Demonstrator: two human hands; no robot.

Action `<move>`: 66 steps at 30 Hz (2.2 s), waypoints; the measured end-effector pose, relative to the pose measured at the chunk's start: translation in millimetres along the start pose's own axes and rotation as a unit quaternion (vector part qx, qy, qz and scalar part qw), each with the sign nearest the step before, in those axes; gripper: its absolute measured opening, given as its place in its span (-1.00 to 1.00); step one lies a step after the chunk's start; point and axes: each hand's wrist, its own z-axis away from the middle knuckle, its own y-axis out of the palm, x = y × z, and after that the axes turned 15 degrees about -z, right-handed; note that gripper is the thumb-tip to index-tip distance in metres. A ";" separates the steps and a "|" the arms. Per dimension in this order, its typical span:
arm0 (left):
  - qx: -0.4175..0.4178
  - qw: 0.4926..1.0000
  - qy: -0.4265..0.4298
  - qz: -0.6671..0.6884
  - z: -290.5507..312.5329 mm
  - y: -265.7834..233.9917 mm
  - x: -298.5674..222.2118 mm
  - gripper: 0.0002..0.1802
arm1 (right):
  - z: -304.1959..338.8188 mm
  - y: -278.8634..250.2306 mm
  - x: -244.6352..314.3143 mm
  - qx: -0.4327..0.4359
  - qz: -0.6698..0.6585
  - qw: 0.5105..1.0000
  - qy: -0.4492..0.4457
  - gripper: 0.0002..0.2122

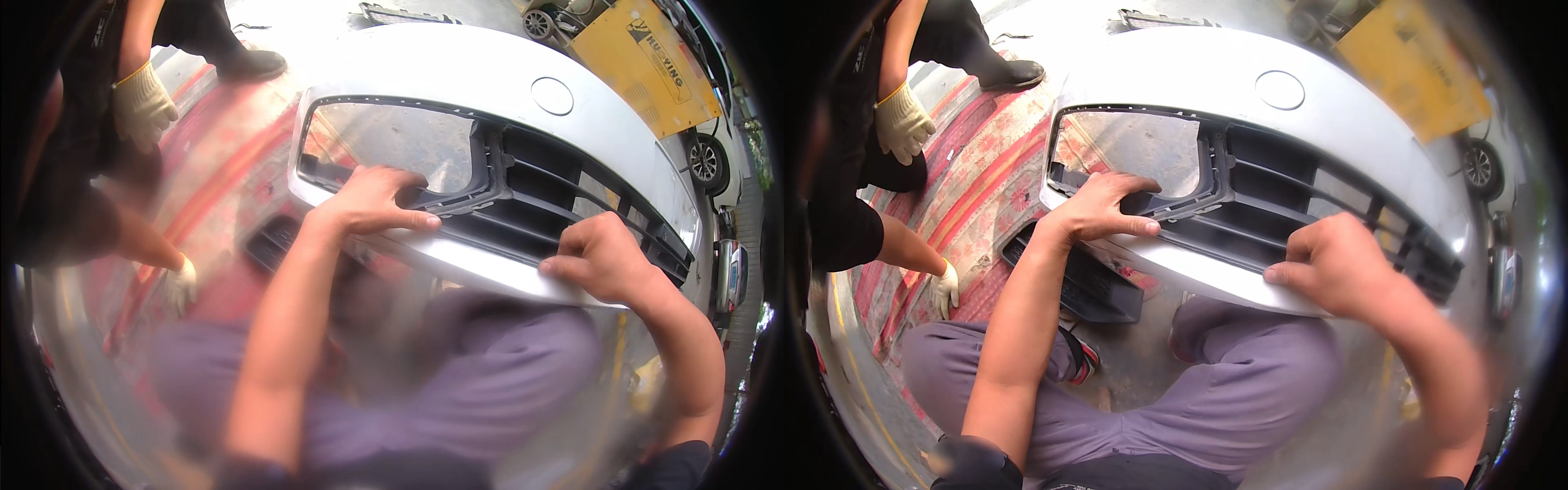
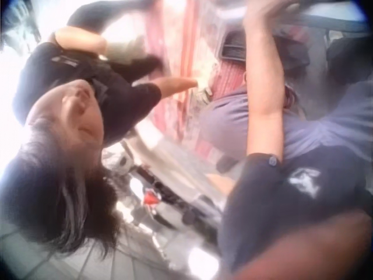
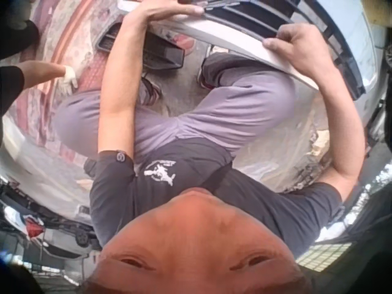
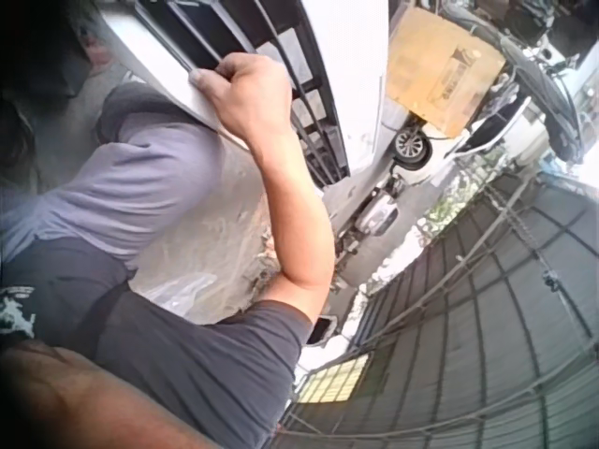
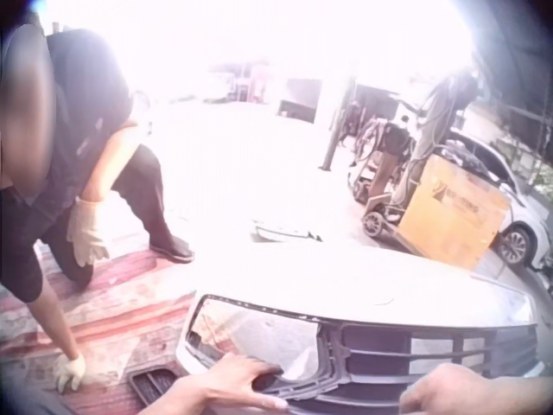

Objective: The person assembles a car bumper by attaching a grille and side air intake pieces. They align the parts by hand and use a screwdriver to secure the components to the bumper.

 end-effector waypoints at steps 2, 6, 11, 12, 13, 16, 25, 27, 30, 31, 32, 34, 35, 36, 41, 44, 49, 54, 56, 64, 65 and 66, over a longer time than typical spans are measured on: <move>0.056 0.998 0.003 0.003 -7.7 -8.9 -10.5 0.15 | 3.5 1.4 -6.0 -0.009 -0.026 0.999 0.022 -0.69; 0.034 0.999 -0.013 -0.005 -11.1 -9.6 -10.8 0.14 | 1.6 5.1 -12.7 -0.024 -0.079 0.996 0.029 -0.70; -0.034 0.999 0.008 -0.029 -12.9 6.1 -2.7 0.08 | 2.9 12.0 -22.6 -0.055 -0.103 0.993 -0.021 -0.65; -0.039 0.998 0.006 -0.038 -12.6 8.8 -1.4 0.08 | -0.4 12.0 -24.6 -0.049 -0.085 0.994 -0.041 -0.64; -0.044 0.998 0.009 -0.040 -12.9 9.9 -1.7 0.07 | -2.9 11.1 -24.8 -0.049 -0.043 0.996 -0.068 -0.61; -0.061 0.997 0.012 -0.042 -11.5 10.2 -0.5 0.05 | -11.6 19.8 -4.4 -0.157 -0.072 0.926 -0.336 -0.72; -0.045 0.998 -0.023 -0.032 -16.1 13.1 -0.9 0.06 | -70.7 54.8 -9.3 -0.254 0.125 0.811 -0.512 -0.45; -0.021 0.999 -0.020 -0.027 -14.4 6.8 -2.9 0.07 | -70.8 47.7 -6.7 -0.211 0.107 0.840 -0.488 -0.41; -0.010 0.999 -0.026 -0.031 -17.8 6.5 -6.9 0.04 | -52.7 23.6 -1.7 -0.197 0.059 0.842 -0.499 -0.45; -0.018 0.999 -0.026 -0.032 -15.4 8.3 -1.3 0.03 | -47.8 10.7 0.8 -0.230 0.013 0.824 -0.517 -0.52; -0.026 0.999 -0.026 -0.032 -14.0 10.2 3.1 0.02 | -38.0 -6.4 2.1 -0.263 -0.044 0.807 -0.527 -0.58; -0.063 0.997 -0.003 -0.045 -10.8 12.9 0.6 -0.06 | -8.0 -30.5 -10.8 -0.366 -0.104 0.774 -0.507 -0.67; -0.076 0.996 0.013 -0.052 -10.3 16.1 3.1 -0.08 | 3.8 -34.5 -27.4 -0.412 -0.130 0.765 -0.477 -0.71; -0.091 0.994 0.026 -0.061 -9.4 17.8 6.0 -0.09 | 18.0 -35.7 -44.1 -0.436 -0.156 0.766 -0.446 -0.74; -0.058 0.996 0.058 -0.033 -24.8 11.6 -12.3 -0.04 | 68.5 -4.3 -136.0 -0.463 -0.104 0.847 -0.239 -0.83; 0.003 0.990 0.006 0.139 -37.2 17.1 -38.4 0.08 | 76.8 20.6 -184.4 -0.448 -0.111 0.876 -0.138 -0.80; 0.063 0.994 -0.010 0.093 -39.5 8.2 -52.2 -0.05 | 86.6 12.4 -223.1 -0.366 -0.055 0.922 -0.113 -0.56; -0.008 0.998 -0.029 0.050 -39.0 14.5 -73.5 -0.18 | 80.3 -9.0 -204.8 -0.235 0.113 0.962 -0.082 -0.43; -0.030 0.999 -0.018 0.033 -37.3 7.7 -84.2 -0.19 | 71.8 -10.4 -186.8 -0.171 0.152 0.971 -0.072 -0.44; -0.050 0.999 0.009 0.007 -51.1 16.1 -75.4 -0.07 | 61.9 8.0 -168.1 -0.174 0.115 0.974 -0.089 -0.46; -0.021 1.000 0.000 0.012 -54.0 14.5 -71.1 -0.03 | 66.4 3.0 -154.5 -0.173 0.143 0.973 -0.048 -0.52; -0.008 0.999 0.034 0.017 -56.0 16.4 -62.6 -0.05 | 69.0 -3.6 -135.4 -0.186 0.150 0.969 -0.066 -0.55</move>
